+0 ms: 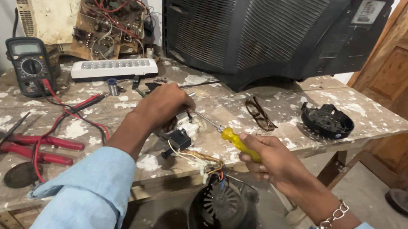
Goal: The person holds a small electric motor component on a workbench and uses a yellow-handled screwdriver to work on it, repeatedly turning the screwdriver and repositioning the part with both hands. Nearby lie pliers, a multimeter, a power strip, and a disassembled appliance on the cluttered bench.
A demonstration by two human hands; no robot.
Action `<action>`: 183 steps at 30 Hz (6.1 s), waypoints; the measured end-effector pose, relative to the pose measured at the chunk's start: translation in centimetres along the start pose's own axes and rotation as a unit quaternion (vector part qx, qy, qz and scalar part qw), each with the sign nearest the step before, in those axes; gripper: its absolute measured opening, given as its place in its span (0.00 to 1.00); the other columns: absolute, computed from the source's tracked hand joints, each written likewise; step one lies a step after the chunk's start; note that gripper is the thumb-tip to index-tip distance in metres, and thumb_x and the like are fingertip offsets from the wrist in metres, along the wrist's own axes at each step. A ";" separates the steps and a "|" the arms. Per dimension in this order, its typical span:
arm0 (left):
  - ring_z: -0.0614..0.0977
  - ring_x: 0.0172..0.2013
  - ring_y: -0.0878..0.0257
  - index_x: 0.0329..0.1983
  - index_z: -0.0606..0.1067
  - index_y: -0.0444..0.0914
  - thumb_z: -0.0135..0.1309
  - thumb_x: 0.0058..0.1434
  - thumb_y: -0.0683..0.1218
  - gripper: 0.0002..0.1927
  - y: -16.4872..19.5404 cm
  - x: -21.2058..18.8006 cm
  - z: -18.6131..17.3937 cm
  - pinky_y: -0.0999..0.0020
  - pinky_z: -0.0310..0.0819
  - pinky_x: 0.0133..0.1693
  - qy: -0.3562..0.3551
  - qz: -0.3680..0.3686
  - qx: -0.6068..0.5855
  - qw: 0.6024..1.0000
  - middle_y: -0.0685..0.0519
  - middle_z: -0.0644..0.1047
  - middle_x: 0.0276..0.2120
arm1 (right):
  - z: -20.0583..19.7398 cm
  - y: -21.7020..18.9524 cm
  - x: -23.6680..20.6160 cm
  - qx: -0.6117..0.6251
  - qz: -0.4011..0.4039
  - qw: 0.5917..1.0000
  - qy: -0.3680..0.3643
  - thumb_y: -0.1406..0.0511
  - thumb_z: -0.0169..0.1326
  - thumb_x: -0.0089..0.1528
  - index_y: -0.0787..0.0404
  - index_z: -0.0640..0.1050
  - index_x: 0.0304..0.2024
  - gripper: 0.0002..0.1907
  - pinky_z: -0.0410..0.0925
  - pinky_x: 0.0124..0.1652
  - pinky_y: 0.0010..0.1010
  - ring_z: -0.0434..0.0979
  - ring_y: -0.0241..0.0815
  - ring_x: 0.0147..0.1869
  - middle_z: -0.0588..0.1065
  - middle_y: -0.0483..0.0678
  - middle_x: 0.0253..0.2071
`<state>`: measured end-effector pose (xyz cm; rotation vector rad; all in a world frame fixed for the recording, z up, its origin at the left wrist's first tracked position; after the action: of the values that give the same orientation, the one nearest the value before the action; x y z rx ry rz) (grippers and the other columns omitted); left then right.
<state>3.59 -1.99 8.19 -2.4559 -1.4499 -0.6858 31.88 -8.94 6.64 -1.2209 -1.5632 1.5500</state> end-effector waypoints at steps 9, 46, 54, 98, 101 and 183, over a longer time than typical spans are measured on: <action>0.82 0.47 0.44 0.41 0.84 0.41 0.60 0.59 0.43 0.08 -4.2 0.2 2.2 0.56 0.75 0.48 0.189 0.026 -0.115 0.975 0.41 0.81 0.51 | 0.0 0.4 1.2 0.001 -0.044 0.999 0.006 0.59 0.50 0.68 0.66 0.78 0.38 0.16 0.51 0.18 0.25 0.53 0.28 0.16 0.64 0.40 0.22; 0.84 0.42 0.48 0.43 0.86 0.53 0.58 0.58 0.43 0.13 -0.8 1.2 -1.1 0.56 0.78 0.46 -0.083 -0.058 -0.012 0.995 0.46 0.83 0.41 | 2.6 -0.5 -0.6 -0.490 -0.430 0.729 0.208 0.67 0.63 0.56 0.64 0.82 0.49 0.18 0.76 0.36 0.39 0.83 0.54 0.34 0.82 0.56 0.41; 0.83 0.41 0.43 0.40 0.85 0.47 0.55 0.56 0.39 0.13 0.3 0.7 -1.4 0.51 0.78 0.43 -0.051 0.048 0.070 0.995 0.40 0.81 0.37 | 2.1 -1.1 0.1 -0.361 -0.241 0.888 0.154 0.57 0.58 0.62 0.61 0.81 0.52 0.20 0.77 0.30 0.28 0.83 0.40 0.27 0.81 0.48 0.45; 0.86 0.38 0.50 0.29 0.85 0.44 0.62 0.48 0.40 0.07 0.3 2.1 -2.9 0.58 0.79 0.41 -0.073 -0.028 0.012 0.997 0.46 0.83 0.34 | 7.4 2.4 6.4 0.166 -0.152 0.972 0.066 0.57 0.52 0.66 0.54 0.69 0.58 0.19 0.62 0.29 0.25 0.68 0.33 0.30 0.75 0.47 0.37; 0.87 0.37 0.53 0.29 0.86 0.44 0.60 0.50 0.39 0.07 0.3 2.4 -2.8 0.60 0.80 0.41 -0.091 -0.043 -0.008 0.995 0.48 0.84 0.33 | 8.2 2.1 6.5 0.156 -0.154 0.973 0.076 0.58 0.52 0.67 0.53 0.68 0.57 0.18 0.62 0.28 0.25 0.66 0.33 0.29 0.76 0.47 0.36; 0.81 0.39 0.36 0.39 0.82 0.33 0.54 0.64 0.47 0.12 -0.6 -2.4 1.7 0.47 0.75 0.43 0.207 -0.307 -0.132 0.919 0.33 0.80 0.35 | 2.6 -2.7 -0.7 -0.294 -0.216 0.919 0.150 0.61 0.59 0.61 0.64 0.84 0.46 0.16 0.71 0.32 0.27 0.78 0.29 0.29 0.82 0.45 0.26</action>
<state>2.62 -2.85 5.54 -1.8033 -2.0387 -1.5023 29.26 -10.34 9.06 -1.2221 -1.9808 0.5887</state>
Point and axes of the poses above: each hand's wrist, its own x-axis towards the middle knuckle, its own z-axis out of the palm, y = z × x, the point moved 2 cm from there along x, towards the middle knuckle
